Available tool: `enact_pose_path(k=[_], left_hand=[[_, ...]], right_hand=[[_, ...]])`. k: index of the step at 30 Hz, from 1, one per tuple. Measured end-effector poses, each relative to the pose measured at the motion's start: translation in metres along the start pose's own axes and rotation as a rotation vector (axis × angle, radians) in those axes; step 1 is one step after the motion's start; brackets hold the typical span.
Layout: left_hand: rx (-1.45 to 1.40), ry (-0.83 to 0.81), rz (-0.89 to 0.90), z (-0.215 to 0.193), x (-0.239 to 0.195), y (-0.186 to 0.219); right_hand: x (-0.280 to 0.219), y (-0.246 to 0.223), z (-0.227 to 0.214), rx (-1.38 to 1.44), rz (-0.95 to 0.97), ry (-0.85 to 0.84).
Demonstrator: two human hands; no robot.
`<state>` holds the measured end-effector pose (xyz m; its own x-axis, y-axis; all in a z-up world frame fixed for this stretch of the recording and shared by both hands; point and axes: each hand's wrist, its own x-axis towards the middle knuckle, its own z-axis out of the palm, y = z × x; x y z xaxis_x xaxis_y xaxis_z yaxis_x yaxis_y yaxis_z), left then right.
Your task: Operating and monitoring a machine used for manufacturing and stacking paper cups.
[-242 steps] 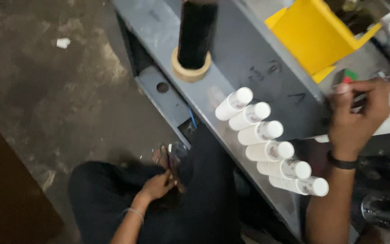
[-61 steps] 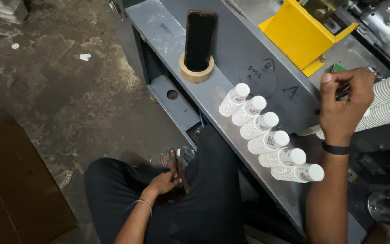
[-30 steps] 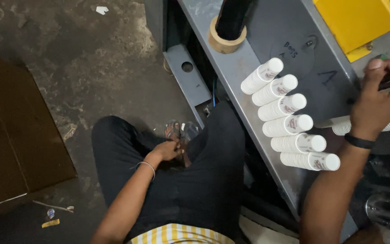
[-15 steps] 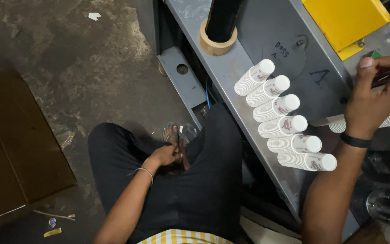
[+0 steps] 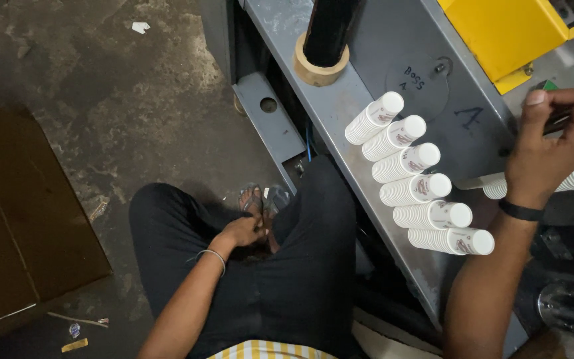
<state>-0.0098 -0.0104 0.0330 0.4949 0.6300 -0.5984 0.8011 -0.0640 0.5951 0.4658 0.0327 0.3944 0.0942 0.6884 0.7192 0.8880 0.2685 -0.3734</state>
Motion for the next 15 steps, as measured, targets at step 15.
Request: enact_pose_path(k=[15], left_hand=[[0.029,-0.026,0.012,0.007,0.001,-0.011]], right_hand=[[0.009,-0.029,0.001,-0.091,-0.049,0.019]])
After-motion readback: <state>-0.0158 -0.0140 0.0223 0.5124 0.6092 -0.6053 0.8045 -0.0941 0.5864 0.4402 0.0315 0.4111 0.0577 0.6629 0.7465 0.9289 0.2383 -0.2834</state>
